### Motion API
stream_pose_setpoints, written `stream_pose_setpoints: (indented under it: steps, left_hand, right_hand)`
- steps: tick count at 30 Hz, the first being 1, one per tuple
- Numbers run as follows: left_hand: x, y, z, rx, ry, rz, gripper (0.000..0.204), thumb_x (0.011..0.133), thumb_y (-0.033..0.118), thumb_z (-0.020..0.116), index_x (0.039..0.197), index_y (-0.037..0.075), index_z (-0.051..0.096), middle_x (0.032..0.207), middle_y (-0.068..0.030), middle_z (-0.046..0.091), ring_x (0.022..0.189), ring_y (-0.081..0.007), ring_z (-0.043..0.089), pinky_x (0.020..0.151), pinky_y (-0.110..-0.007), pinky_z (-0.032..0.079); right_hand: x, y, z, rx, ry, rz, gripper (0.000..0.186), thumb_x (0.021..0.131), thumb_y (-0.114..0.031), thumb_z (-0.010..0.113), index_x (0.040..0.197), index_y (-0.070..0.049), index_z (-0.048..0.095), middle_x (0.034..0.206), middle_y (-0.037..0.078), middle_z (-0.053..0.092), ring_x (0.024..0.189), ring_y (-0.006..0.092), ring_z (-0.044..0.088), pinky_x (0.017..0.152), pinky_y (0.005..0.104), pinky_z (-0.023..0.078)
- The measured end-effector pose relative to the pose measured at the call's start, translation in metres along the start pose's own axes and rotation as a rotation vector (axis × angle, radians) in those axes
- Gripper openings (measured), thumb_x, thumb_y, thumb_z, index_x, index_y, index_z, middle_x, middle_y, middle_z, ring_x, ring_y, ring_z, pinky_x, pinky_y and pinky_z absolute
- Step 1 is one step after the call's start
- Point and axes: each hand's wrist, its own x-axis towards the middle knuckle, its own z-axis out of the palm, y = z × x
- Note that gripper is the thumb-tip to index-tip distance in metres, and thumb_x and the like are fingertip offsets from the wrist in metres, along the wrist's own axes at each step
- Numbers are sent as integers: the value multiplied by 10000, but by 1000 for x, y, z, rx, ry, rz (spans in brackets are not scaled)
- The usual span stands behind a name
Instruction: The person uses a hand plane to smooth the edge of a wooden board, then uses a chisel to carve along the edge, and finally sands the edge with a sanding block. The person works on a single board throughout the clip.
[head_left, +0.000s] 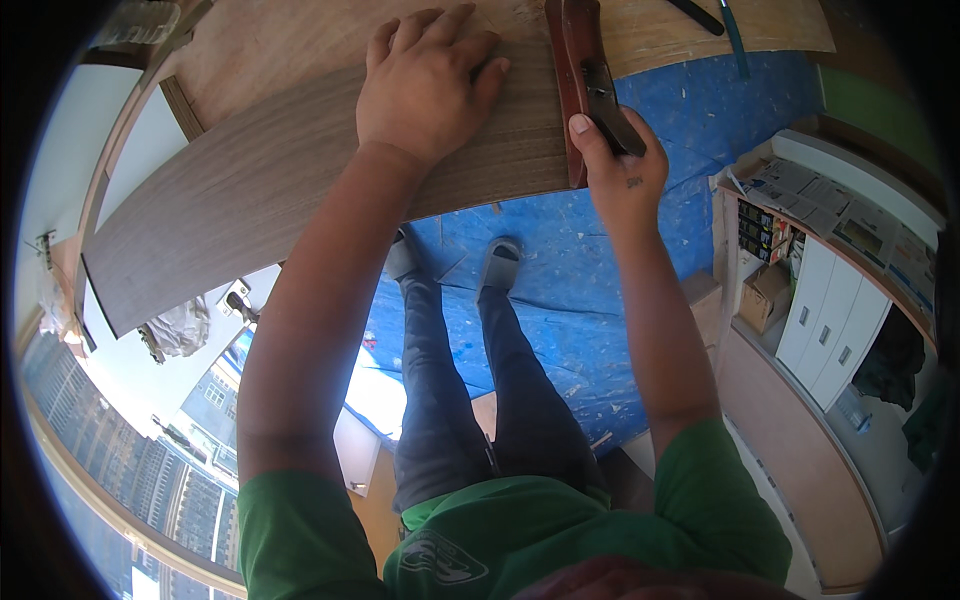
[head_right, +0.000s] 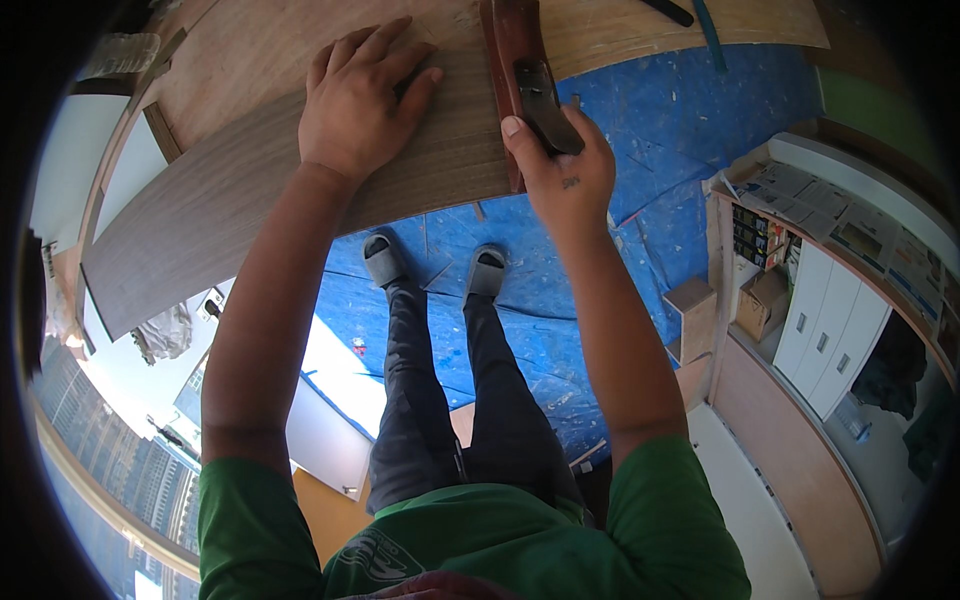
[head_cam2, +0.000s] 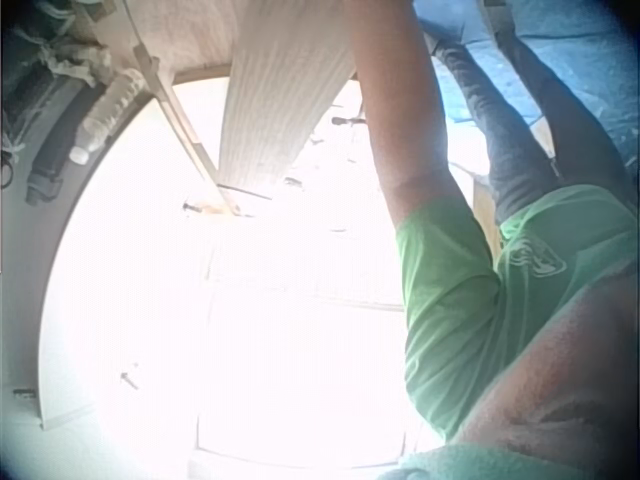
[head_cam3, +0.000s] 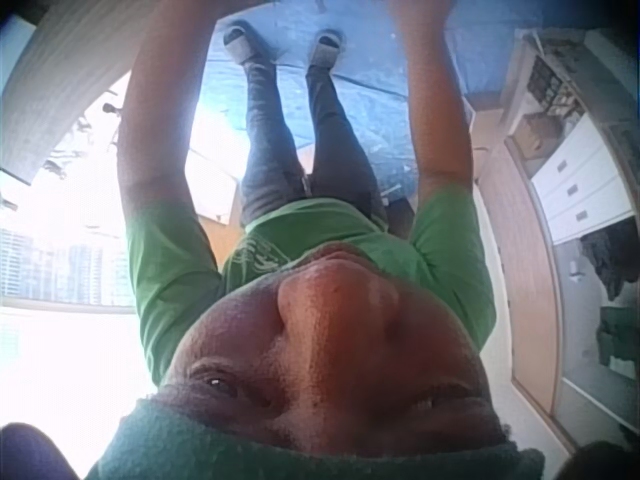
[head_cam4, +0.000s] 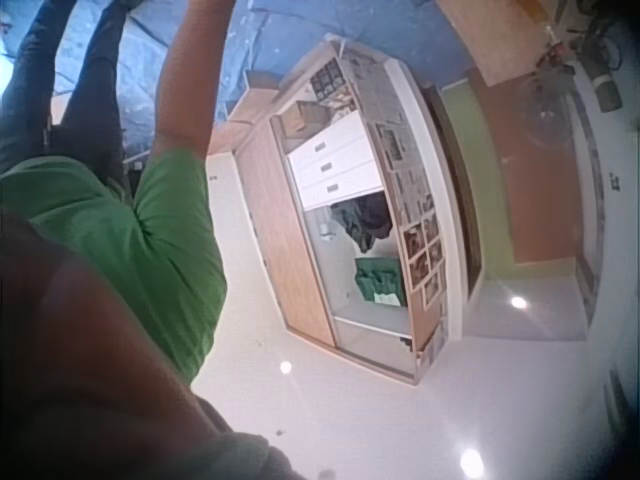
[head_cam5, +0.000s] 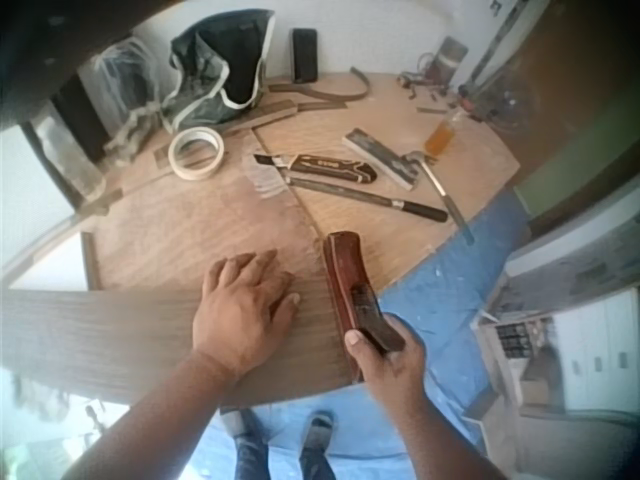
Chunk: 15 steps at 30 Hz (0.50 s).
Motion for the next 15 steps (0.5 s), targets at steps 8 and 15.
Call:
stream_pose_setpoints:
  steps: [8,15]
  left_hand:
    - [2,0,-3,-12,-8,-3,348,1004,440,616,1252,237,753,1487,-34,604,1416,-265,494,1225,-461,304]
    - [1,1,4,-47,27,18,324,1009,424,603,1218,229,755,1453,-35,625,1415,-279,487,1233,-534,284]
  right_hand:
    - [63,-5,18,-262,89,-42,363,901,-381,824,979,-32,761,867,50,767,794,150,713,731,319,552]
    - [40,-29,-29,43,220,-15,385,884,-318,844,1053,13,742,904,31,723,834,121,658,782,279,522]
